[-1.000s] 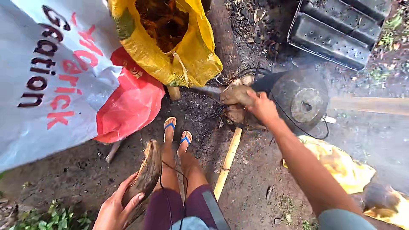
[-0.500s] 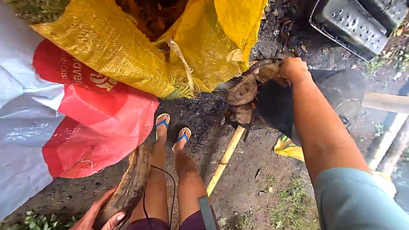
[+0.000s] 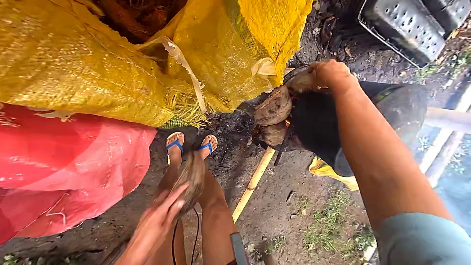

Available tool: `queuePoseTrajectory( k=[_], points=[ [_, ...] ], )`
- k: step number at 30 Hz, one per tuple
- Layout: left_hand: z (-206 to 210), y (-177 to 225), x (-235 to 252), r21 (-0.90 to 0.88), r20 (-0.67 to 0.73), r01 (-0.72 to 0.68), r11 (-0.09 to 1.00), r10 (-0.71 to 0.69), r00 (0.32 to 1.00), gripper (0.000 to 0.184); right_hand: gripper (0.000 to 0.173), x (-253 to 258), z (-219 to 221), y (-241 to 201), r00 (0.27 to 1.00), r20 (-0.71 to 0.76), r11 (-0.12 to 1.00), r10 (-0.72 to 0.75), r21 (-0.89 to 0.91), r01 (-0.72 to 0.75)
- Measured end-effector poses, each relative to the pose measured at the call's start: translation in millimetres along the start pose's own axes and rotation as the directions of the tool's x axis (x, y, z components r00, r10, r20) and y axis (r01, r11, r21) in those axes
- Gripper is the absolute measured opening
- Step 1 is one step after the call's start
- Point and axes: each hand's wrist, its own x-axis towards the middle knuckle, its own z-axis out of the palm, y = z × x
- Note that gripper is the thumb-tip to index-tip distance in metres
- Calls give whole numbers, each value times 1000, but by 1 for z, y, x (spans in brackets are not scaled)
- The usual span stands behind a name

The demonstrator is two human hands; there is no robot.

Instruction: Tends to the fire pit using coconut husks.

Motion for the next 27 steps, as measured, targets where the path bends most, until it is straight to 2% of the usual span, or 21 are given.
queuePoseTrajectory(
  k=[2, 4, 7, 10, 12, 14, 16, 18, 23, 27],
  points=[
    [25, 18, 65, 0, 93, 58, 998, -58, 994, 39, 70, -32, 2, -3, 995, -97, 989, 37, 149, -22],
    [46, 48, 139, 30, 178, 137, 990, -140, 974, 41, 71, -50, -1, -4, 988, -133, 975, 77, 219, -46],
    [90, 86, 235, 38, 138, 167, 985, -171, 976, 42, 72, -63, -7, 3, 984, -142, 964, 111, 256, -72],
    [126, 121, 295, -33, 90, 204, 978, -200, 976, 62, 70, -65, -15, 13, 984, -146, 974, 102, 214, -69],
    [145, 136, 311, -79, 48, 205, 975, -202, 978, 61, 69, -59, -15, 17, 988, -128, 984, 80, 167, -58],
    [159, 149, 313, -83, -27, 164, 983, -167, 986, 44, 66, -52, -9, 16, 994, -97, 992, 50, 122, -38],
    [169, 164, 312, -19, -91, 92, 996, -93, 991, 36, 63, -44, -2, 12, 998, -61, 995, 18, 100, -12],
    [172, 171, 311, 38, -102, 86, 996, -82, 991, 35, 61, -39, 2, 9, 999, -41, 995, 0, 97, 4],
    [172, 159, 323, 149, -70, 64, 987, -54, 996, 35, 53, -27, 0, 5, 1000, -7, 999, -16, 33, 16],
    [163, 188, 309, 147, -42, 123, 981, -118, 992, 44, 49, 6, 4, 14, 999, 38, 1000, -9, -17, 10]
  ],
)
